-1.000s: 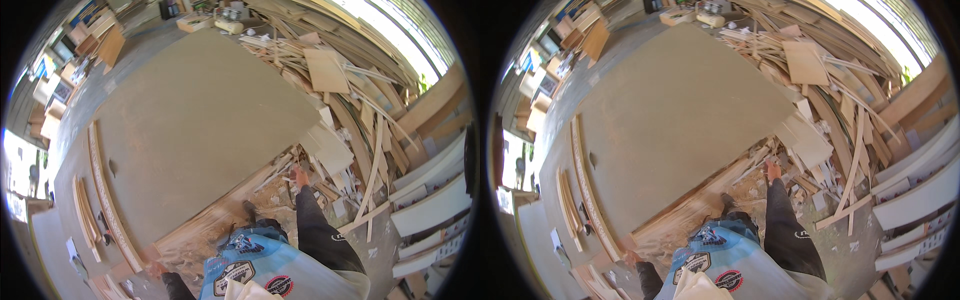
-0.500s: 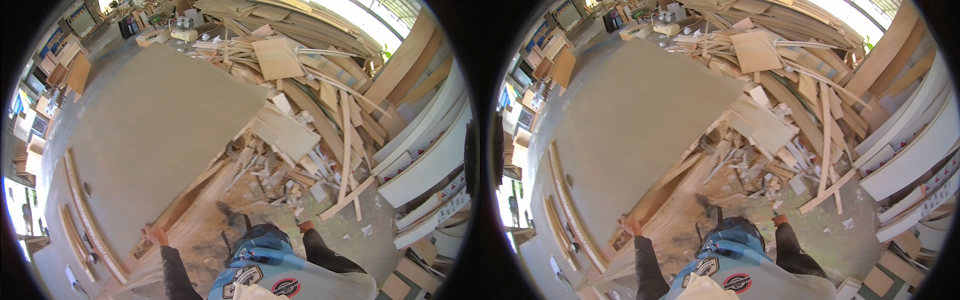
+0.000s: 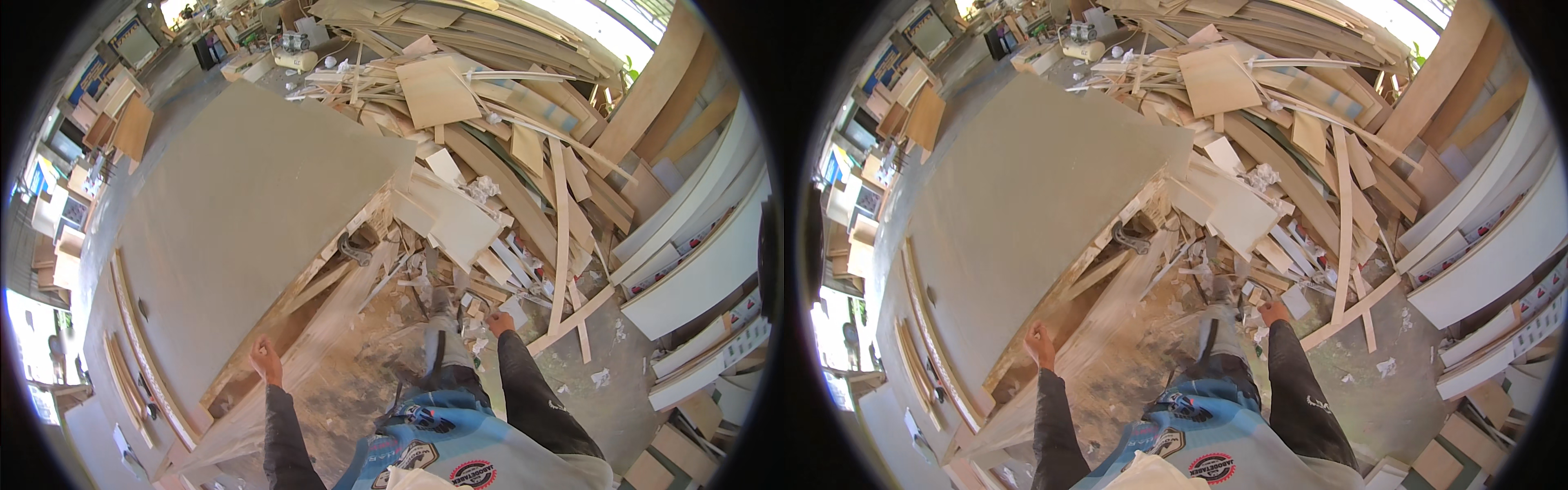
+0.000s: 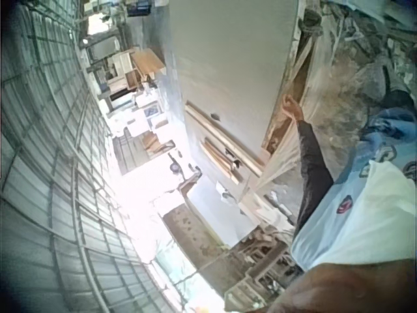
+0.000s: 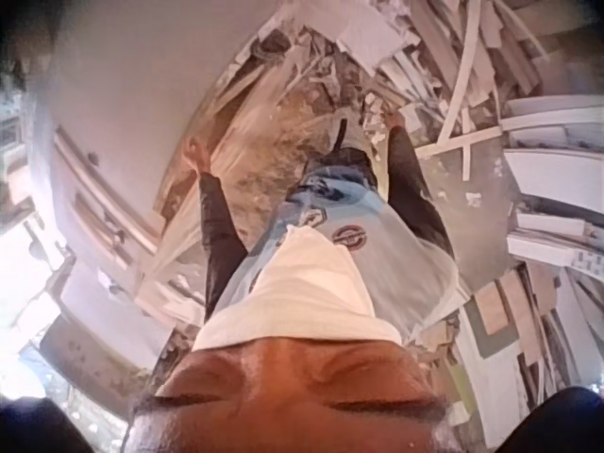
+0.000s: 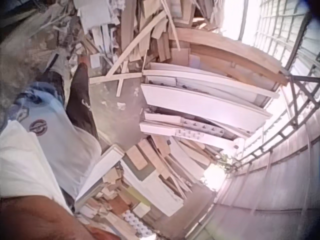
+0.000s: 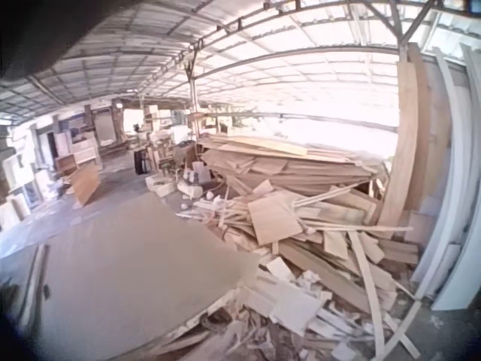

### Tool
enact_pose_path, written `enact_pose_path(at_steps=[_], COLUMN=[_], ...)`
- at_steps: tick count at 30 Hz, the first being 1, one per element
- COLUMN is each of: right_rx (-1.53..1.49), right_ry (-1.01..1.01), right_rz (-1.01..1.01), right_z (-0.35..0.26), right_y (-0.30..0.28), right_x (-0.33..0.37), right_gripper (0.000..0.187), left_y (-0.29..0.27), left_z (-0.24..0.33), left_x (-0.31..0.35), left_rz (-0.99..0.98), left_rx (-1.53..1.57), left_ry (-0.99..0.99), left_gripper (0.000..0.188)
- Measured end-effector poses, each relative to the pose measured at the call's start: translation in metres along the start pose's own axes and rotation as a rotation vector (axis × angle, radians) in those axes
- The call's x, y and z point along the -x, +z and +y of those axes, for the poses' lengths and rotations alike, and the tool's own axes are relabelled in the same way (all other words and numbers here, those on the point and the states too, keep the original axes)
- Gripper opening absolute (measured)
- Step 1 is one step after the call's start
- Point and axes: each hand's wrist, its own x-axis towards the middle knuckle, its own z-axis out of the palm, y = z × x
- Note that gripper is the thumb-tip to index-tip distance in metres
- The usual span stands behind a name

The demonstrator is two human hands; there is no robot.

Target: The person picks through a pile of wood scraps, selects several flat boards, and brings them to a workbench to align and mark them.

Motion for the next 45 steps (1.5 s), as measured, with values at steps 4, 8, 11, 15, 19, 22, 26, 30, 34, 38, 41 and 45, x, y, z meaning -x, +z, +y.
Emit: enact_pose_path(at_steps=[4, 8, 11, 15, 19, 22, 26, 30, 34, 38, 41, 45], right_rx=[-0.135, -0.191, -0.104, 0.057, 0.249, 0.320, 0.275, 0.277, 0.195, 0.180, 0.138, -0.191], right_ry=[0.002, 0.055, 0.062, 0.076, -0.028, -0.082, -0.073, -0.137, -0.027, -0.367, -0.627, -0.800], right_rz=[-0.041, -0.085, -0.029, -0.088, -0.030, 0.075, -0.333, -0.380, -0.450, -0.207, -0.174, -0.303], right_z=[-0.006, -0.017, -0.035, -0.085, -0.094, -0.114, -0.132, -0.160, -0.204, -0.242, -0.340, -0.404], right_y=[0.008, -0.004, -0.016, -0.057, -0.076, -0.064, -0.052, -0.015, -0.020, -0.010, 0.023, 0.072], right_x=[-0.050, -0.102, -0.137, -0.192, -0.271, -0.325, -0.386, -0.402, -0.385, -0.346, -0.339, -0.354], right_gripper=[0.027, 0.030, 0.033, 0.043, 0.070, 0.085, 0.082, 0.066, 0.047, 0.024, 0.024, 0.056], left_y=[0.048, 0.142, 0.230, 0.339, 0.425, 0.429, 0.419, 0.421, 0.419, 0.416, 0.414, 0.423], left_z=[0.092, 0.206, 0.276, 0.355, 0.400, 0.419, 0.442, 0.444, 0.438, 0.440, 0.436, 0.433], left_x=[-0.051, -0.111, -0.155, -0.205, -0.209, -0.217, -0.218, -0.223, -0.224, -0.220, -0.221, -0.221], left_rz=[-0.040, -0.126, -0.275, -0.237, -0.079, -0.080, -0.152, -0.162, -0.184, -0.210, -0.202, -0.183], left_rx=[0.024, 0.017, -0.053, -0.240, -0.523, -0.648, -0.754, -0.767, -0.809, -0.820, -0.779, -0.750], left_ry=[0.128, 0.247, 0.262, 0.198, 0.062, 0.002, -0.068, -0.060, -0.081, -0.097, -0.084, -0.013], left_gripper=[0.027, 0.029, 0.041, 0.064, 0.080, 0.086, 0.091, 0.093, 0.094, 0.092, 0.088, 0.082])
